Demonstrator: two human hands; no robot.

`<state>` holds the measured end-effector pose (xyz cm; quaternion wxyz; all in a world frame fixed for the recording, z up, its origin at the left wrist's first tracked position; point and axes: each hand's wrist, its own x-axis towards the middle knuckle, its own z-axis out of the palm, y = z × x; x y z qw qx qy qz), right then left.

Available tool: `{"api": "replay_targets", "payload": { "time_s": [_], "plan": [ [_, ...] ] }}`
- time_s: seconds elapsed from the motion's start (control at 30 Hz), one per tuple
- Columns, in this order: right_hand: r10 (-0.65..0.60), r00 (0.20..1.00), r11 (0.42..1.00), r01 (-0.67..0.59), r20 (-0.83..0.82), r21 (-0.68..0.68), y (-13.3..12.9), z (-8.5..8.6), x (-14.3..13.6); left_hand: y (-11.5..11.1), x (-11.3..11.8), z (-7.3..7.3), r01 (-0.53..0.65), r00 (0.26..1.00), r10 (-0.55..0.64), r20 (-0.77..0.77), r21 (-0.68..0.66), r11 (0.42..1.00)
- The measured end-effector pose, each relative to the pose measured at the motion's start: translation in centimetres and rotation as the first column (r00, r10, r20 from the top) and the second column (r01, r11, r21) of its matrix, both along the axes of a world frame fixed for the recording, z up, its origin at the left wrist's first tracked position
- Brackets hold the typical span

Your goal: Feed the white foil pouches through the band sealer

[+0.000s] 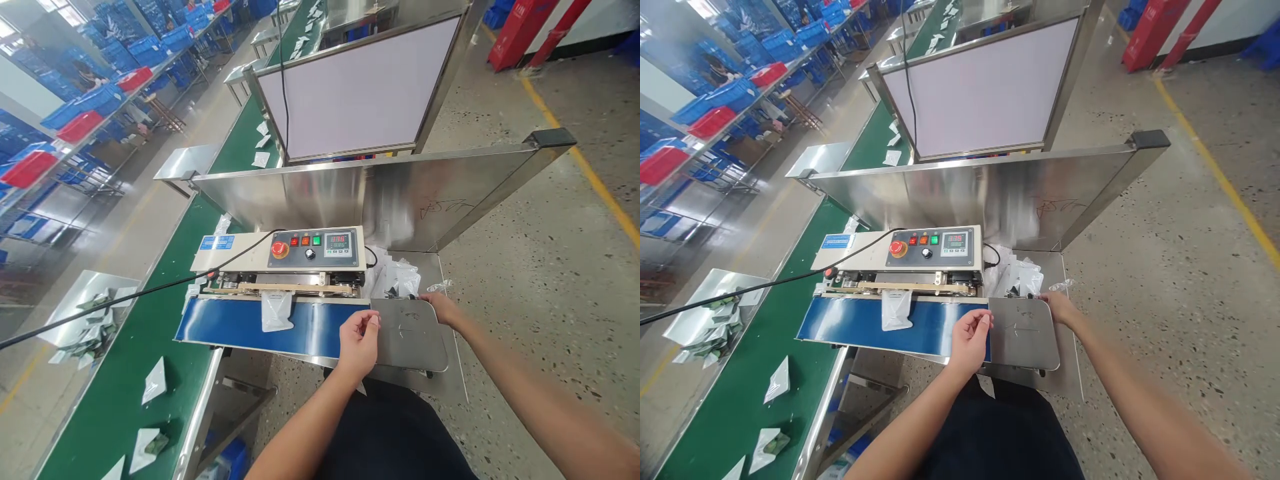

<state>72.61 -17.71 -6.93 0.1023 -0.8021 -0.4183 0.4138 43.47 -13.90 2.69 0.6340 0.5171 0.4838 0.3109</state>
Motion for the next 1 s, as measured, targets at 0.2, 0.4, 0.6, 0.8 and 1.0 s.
{"api": "replay_targets", "payload": {
  "time_s": [0.2, 0.4, 0.6, 0.8, 1.0],
  "plan": [
    [-0.205, 0.948, 0.979, 0.197, -0.246, -0.056, 1.5, 3.7, 4.3, 0.9, 2.4, -0.7, 0.183, 0.979, -0.17, -0.109, 0.122, 0.976],
    [-0.194, 0.829, 0.98, 0.143, -0.524, -0.138, 1.5, 12.6, 6.6, 4.2, 7.7, 0.8, 0.383, 0.922, -0.326, -0.207, 0.592, 0.709],
    [-0.1, 0.734, 0.964, 0.239, -0.672, 0.117, -2.8, 17.0, 1.2, 3.1, 8.4, 1.9, 0.391, 0.91, -0.409, -0.067, 0.461, 0.797],
    [-0.342, 0.863, 0.784, 0.48, -0.372, 0.393, -6.4, 11.8, -6.0, 0.3, 5.1, 1.2, 0.113, 0.993, -0.114, 0.011, 0.101, 0.989],
    [-0.584, 0.681, 0.673, 0.711, -0.442, 0.206, -4.4, 7.6, -9.4, 1.9, 2.9, -1.5, 0.009, 0.989, -0.022, -0.143, -0.09, 0.996]
  ]
}}
